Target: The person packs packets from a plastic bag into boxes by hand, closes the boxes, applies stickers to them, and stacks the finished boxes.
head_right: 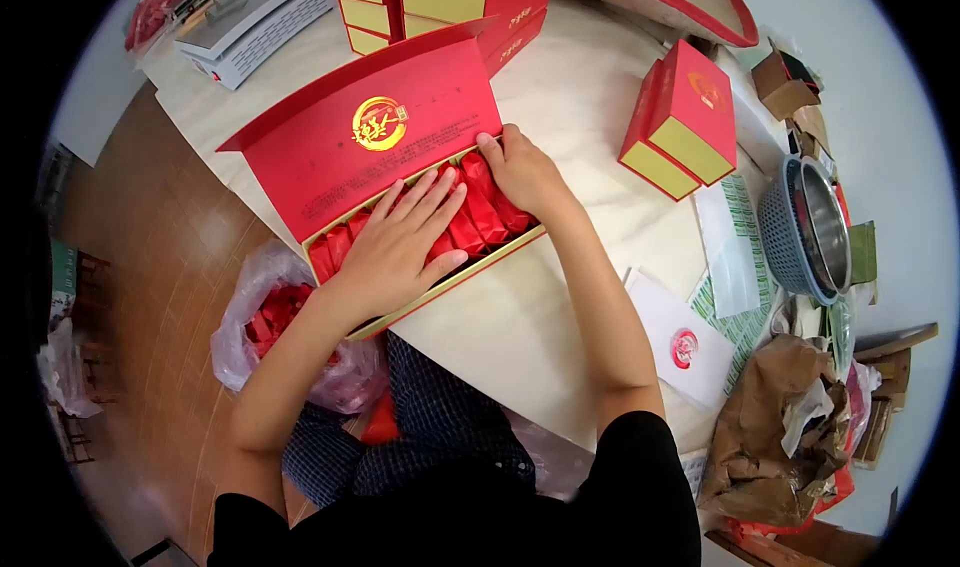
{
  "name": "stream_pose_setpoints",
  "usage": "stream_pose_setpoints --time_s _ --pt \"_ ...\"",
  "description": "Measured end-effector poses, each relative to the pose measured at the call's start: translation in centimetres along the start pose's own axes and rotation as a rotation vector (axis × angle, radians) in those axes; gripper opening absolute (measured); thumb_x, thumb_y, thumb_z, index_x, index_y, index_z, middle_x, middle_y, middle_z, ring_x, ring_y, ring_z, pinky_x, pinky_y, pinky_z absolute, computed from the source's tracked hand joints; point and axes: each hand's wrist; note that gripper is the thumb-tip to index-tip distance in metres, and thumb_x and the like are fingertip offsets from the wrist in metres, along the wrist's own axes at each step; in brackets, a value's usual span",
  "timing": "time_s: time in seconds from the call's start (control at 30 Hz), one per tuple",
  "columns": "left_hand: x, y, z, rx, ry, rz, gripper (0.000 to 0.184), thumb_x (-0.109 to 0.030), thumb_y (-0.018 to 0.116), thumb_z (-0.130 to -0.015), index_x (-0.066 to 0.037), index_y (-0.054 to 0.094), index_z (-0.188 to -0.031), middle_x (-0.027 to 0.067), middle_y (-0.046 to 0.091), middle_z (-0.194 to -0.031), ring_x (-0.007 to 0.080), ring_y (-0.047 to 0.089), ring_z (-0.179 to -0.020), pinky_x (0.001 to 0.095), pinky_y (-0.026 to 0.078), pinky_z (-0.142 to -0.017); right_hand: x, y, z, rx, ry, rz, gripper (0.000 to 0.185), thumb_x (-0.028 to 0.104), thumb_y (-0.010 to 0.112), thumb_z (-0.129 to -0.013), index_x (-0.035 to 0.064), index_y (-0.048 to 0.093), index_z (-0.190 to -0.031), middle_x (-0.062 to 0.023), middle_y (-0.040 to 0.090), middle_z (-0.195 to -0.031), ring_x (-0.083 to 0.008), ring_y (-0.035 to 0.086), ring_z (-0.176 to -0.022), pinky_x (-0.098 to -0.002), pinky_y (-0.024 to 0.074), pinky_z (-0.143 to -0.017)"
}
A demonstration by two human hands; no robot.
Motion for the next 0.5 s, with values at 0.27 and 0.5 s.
stream_pose_setpoints --time_s 0.27,0.5 --pt "0.4 -0.2 -1.5 0.042 0.112 0.014 0.071 -0.047 0.046 -0.093 -0.001 0.031 -0.144 0.0172 0.031 -0.150 0.0263 0.026 -0.141 0.0416 0.017 -0.116 0.8 0.9 3.6 -0.165 0.130 -0.073 0.051 0.042 0.043 -0.096 -0.0068 0.050 -0.111 -0.0298 0.060 -0.109 -0.0441 0.058 -0.103 -0.0475 0.0450 -0.090" --pt "1.3 0.4 -1.4 -0.106 0.109 0.264 0.046 -0.033 0.048 -0.096 -0.003 0.052 -0.131 0.0172 0.046 -0.140 0.0300 0.040 -0.132 0.0407 0.026 -0.113 -1.2 -0.4 6.8 -0.403 -0.055 -0.280 0.031 0.021 0.047 -0.097 0.0012 0.052 -0.121 -0.0222 0.063 -0.109 -0.0353 0.062 -0.101 -0.0398 0.0487 -0.085"
Point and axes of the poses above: each hand's wrist, its own z-axis away from the middle knuckle, its own y-axis out of the palm, x = y × z
